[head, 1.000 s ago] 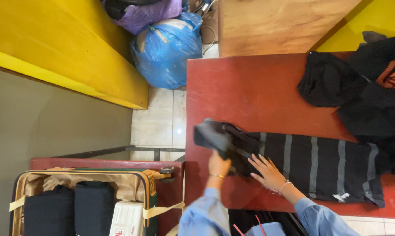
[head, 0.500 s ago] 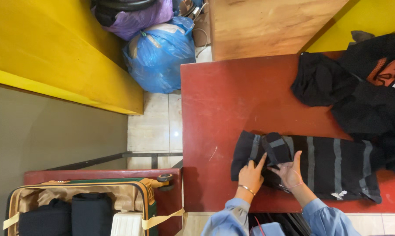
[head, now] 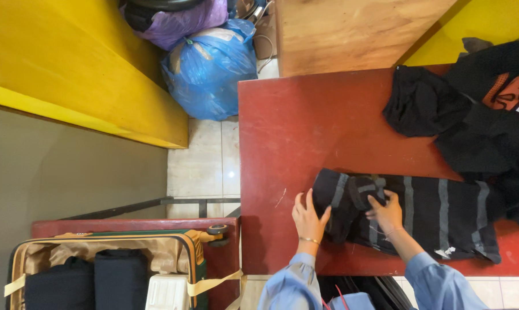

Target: The person folds a striped shirt and a black t-shirt on a red table, then places them into an open suitcase. The person also packs a box of Pepsodent toothpaste and a small black bottle into the suitcase.

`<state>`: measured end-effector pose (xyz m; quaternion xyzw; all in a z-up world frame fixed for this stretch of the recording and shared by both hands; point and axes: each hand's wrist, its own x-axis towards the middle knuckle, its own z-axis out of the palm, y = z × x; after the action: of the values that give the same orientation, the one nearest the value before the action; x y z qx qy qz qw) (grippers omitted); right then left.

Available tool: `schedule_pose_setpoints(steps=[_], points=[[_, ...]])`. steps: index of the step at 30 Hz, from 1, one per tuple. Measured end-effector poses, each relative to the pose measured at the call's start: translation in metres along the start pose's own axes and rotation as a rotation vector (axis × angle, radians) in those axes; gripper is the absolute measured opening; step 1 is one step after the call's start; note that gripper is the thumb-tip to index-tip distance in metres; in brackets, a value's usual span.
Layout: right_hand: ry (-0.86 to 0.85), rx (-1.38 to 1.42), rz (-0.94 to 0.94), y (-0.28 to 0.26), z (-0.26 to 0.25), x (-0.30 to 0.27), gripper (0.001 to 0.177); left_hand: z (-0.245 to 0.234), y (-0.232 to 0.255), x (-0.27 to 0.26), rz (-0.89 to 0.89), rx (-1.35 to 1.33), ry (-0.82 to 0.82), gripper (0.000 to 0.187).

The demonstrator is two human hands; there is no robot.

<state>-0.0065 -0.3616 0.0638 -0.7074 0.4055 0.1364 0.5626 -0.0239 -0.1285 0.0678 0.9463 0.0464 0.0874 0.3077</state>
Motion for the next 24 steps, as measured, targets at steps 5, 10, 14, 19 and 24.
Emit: schedule_pose_setpoints(steps=[5,10,14,19,24], points=[[0.42,-0.698,-0.711,-0.018,0.004,-0.033,0.061,0.022,-0.008,0.005,-0.152,-0.019,-0.218,0.094],[0.271,-0.853,-1.06,-0.01,0.01,-0.03,0.051,0.021,-0.011,0.009,-0.282,-0.064,-0.305,0.095],[0.043,-0.914,-0.883,0.01,0.023,-0.017,0.086,0.01,-0.006,0.014,-0.42,-0.161,-0.413,0.095],[-0.13,-0.905,-0.819,0.009,0.014,-0.01,0.118,0.014,-0.014,0.016,-0.389,-0.334,-0.473,0.084],[-0.179,-0.894,-0.665,-0.01,0.012,-0.029,0.151,0.018,-0.034,0.012,-0.41,-0.58,-0.446,0.071]])
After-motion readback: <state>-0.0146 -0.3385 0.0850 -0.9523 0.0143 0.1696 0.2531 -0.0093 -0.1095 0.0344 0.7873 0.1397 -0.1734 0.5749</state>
